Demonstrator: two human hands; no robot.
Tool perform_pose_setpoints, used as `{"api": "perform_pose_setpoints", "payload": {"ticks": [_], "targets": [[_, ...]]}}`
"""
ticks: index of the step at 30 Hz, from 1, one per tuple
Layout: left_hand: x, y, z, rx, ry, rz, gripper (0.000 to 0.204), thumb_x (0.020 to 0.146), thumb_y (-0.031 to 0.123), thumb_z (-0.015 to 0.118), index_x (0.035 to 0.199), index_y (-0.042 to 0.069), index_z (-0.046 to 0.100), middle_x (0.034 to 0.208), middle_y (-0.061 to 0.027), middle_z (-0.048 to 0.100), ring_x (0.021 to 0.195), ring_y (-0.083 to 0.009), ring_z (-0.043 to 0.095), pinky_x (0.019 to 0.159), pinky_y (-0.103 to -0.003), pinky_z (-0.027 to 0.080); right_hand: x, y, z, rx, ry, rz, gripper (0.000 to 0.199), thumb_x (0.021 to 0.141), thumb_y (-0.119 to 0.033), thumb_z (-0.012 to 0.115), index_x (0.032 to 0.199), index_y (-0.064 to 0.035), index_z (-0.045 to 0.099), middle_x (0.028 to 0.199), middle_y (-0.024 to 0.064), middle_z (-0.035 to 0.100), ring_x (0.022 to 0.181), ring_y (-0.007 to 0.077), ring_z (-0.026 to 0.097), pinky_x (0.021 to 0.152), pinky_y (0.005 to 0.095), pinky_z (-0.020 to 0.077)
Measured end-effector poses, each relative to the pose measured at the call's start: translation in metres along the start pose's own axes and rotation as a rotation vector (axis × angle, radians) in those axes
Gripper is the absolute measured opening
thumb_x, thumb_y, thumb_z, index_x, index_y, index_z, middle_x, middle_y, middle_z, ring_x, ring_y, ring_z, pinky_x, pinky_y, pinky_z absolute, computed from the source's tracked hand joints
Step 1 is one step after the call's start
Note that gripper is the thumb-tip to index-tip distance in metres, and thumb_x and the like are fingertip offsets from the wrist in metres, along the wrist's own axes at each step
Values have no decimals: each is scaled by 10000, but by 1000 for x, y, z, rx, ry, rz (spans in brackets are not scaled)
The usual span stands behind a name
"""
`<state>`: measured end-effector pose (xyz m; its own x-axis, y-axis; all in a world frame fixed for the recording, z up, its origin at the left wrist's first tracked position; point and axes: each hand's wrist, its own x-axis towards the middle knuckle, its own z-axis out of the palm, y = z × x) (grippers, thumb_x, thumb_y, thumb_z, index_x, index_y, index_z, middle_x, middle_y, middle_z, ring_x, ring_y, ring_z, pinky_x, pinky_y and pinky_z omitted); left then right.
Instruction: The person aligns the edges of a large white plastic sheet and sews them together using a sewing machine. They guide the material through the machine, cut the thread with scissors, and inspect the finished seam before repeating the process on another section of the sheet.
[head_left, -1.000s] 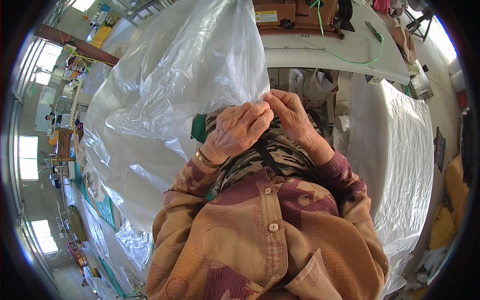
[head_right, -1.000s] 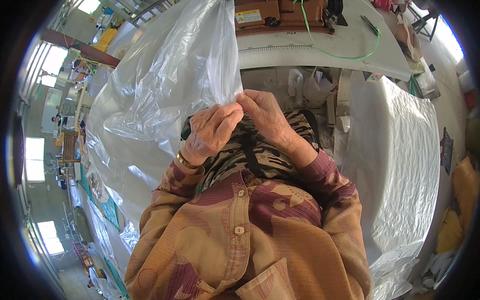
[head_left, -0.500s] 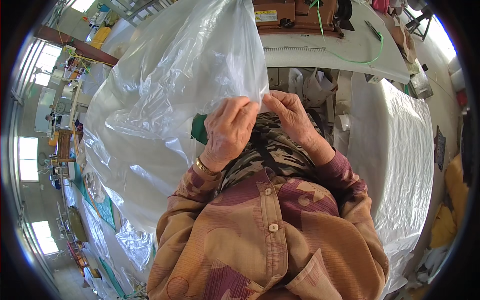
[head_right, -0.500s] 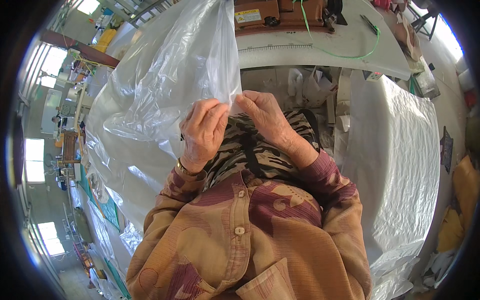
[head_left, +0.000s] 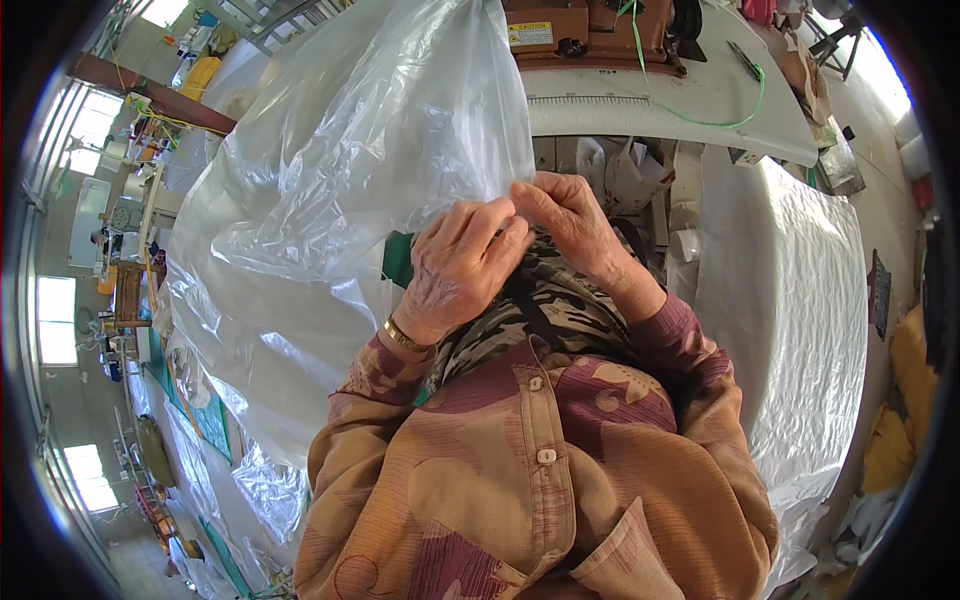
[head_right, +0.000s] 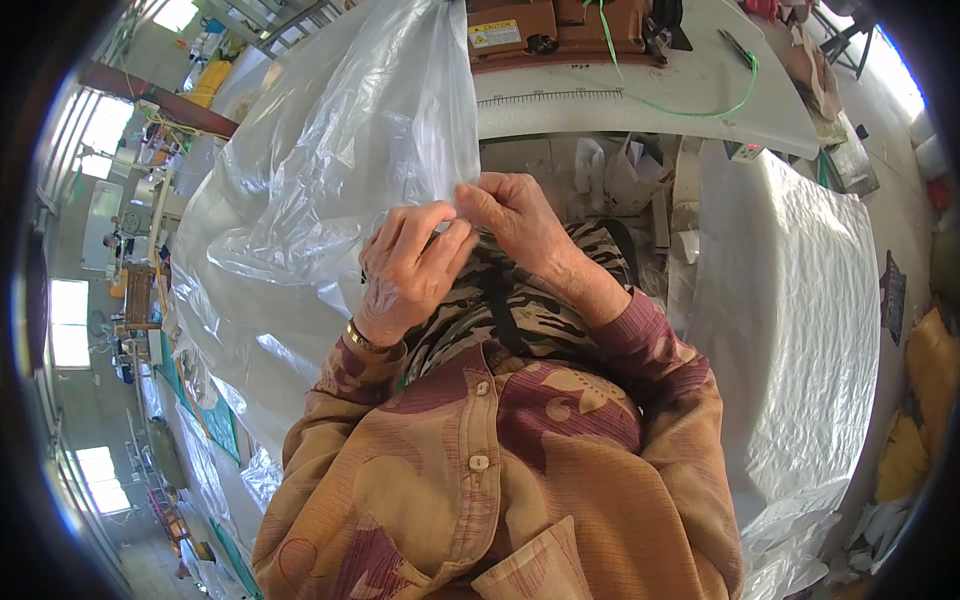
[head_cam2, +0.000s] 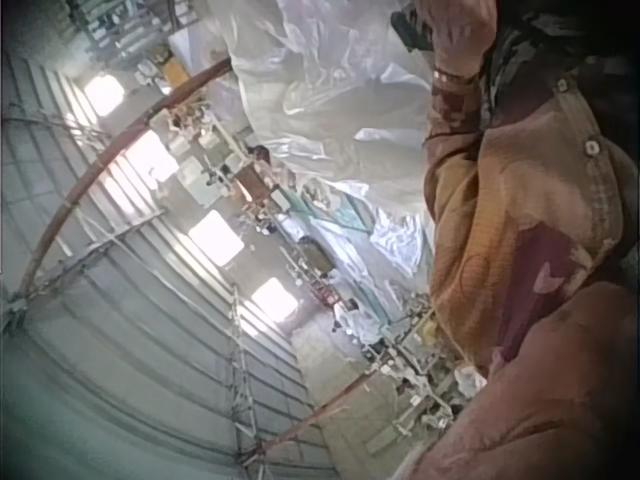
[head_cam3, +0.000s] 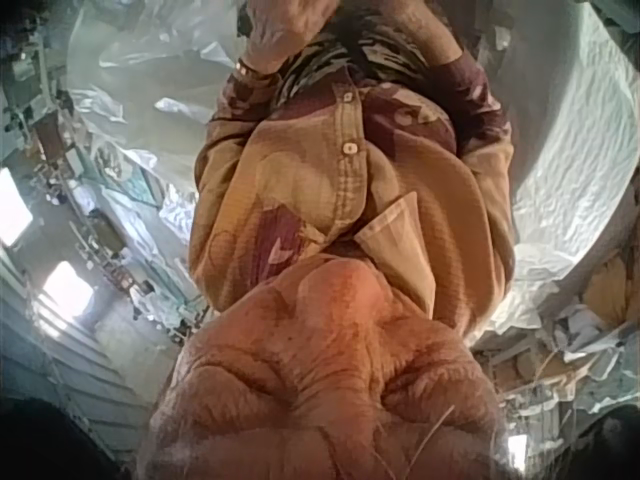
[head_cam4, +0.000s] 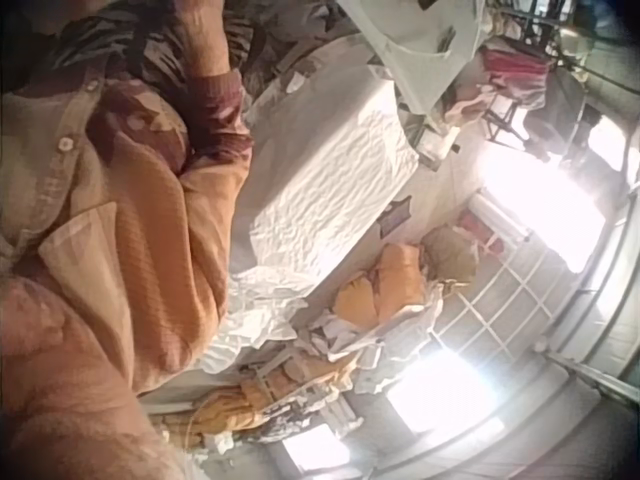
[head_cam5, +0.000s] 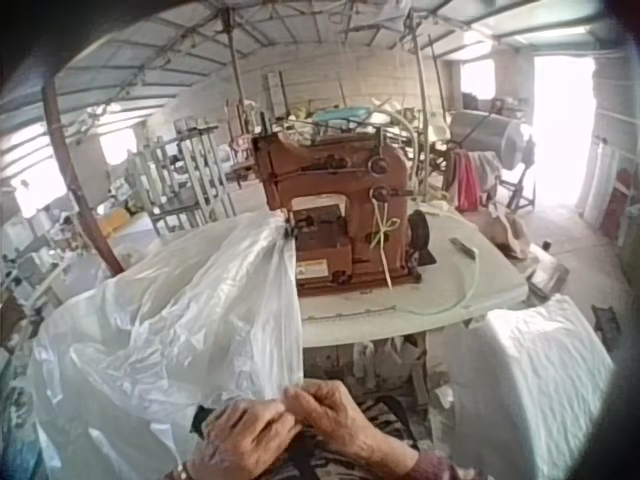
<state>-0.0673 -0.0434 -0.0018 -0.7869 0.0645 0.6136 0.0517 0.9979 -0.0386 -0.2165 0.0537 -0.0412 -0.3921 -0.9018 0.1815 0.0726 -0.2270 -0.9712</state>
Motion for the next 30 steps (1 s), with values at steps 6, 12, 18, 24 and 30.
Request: {"api": "perform_pose_setpoints", "payload": {"ticks": [6, 12, 18, 24, 30], "targets": [[-14, -13, 30, -61, 131, -205, 819, 654, 287, 884, 1305, 41, 450, 1333, -162, 465, 1212, -374, 456, 1005, -510, 368, -4, -12, -3, 21, 102, -39, 339, 980, -270, 611, 905, 56, 665, 799, -3, 613, 776, 55, 491, 679, 246, 432], [-18, -29, 82, -142, 360, -443, 739, 671, 159, 801, 1300, 38, 432, 1237, -169, 501, 1156, -380, 465, 1050, -540, 313, 0, -29, 4, 267, 75, -53, 251, 958, -201, 626, 1017, 27, 712, 922, 14, 690, 868, 66, 572, 806, 259, 462], [-29, -86, 50, 139, 551, -506, 428, 713, 60, 672, 1132, 46, 586, 1073, -126, 592, 1072, -340, 515, 1030, -491, 349, 1, -25, 10, 592, 17, -57, 198, 961, -141, 591, 1014, -6, 726, 968, 67, 715, 880, 112, 639, 863, 287, 480], [-88, -112, -14, 498, 373, -487, 365, 732, 33, 687, 1091, 50, 625, 1073, -87, 618, 1043, -330, 562, 997, -480, 378, -3, 21, 30, 540, 86, 143, 211, 952, -187, 629, 996, 4, 708, 966, 89, 708, 794, 164, 656, 798, 345, 554], [-108, -40, 13, 56, 421, 24, 224, 728, 97, 740, 941, 90, 671, 991, -67, 622, 882, -271, 645, 774, -471, 513, -7, 37, 28, 421, 156, 217, 238, 914, -219, 705, 1024, -9, 696, 851, 39, 668, 762, 133, 642, 709, 299, 563]]}}
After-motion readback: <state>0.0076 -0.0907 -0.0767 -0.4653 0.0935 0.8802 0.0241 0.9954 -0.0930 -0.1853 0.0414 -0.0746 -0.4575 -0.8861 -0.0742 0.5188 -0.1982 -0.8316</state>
